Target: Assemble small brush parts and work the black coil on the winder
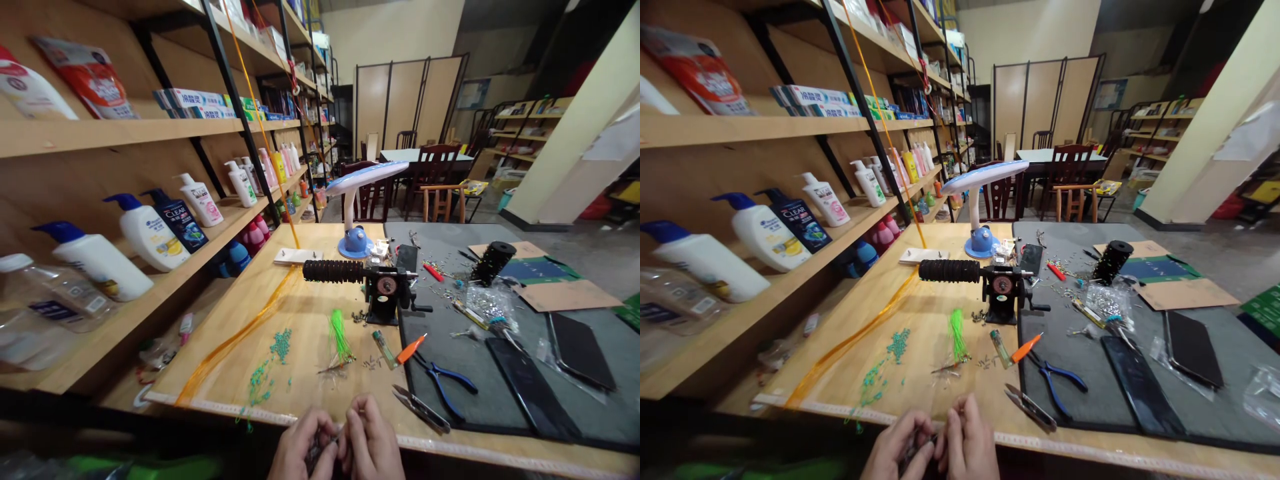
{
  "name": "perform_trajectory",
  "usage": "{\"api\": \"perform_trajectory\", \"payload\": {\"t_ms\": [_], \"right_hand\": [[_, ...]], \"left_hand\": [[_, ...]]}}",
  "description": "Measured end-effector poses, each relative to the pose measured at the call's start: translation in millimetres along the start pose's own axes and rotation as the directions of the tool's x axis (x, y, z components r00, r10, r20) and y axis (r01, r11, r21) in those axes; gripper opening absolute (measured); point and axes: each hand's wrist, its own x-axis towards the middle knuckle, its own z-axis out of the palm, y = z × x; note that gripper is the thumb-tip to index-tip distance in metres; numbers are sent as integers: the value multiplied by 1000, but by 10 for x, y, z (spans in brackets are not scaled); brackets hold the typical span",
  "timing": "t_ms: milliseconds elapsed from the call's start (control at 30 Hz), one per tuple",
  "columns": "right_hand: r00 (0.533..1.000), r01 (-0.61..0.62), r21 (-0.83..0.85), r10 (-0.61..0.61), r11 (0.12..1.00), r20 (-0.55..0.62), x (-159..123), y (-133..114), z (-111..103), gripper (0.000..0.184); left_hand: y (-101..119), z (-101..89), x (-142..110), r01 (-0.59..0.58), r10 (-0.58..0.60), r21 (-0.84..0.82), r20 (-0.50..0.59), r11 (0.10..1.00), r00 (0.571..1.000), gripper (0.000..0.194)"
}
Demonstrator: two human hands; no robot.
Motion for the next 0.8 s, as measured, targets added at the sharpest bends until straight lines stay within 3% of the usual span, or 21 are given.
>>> {"api": "perform_trajectory", "payload": {"t_ms": [167,367,633,800], "right_hand": [[1000,24,-43,-24,999,18,-20,45,14,40],[995,73,-122,-64,990,77,-24,21,-3,35],[967,86,-186,-37,979,251,43,-74,-73,31],[963,93,-245,-24,965,270,70,-122,-110,24]], "left_hand": [[52,-79,28,-45,40,54,81,998,996,11],[-13,17,6,14,-13,27,-37,1000,999,16],[-133,60,-20,123,-127,-76,-57,990,990,38],[-183,-8,-7,97,-97,3,-58,995,994,34]]}}
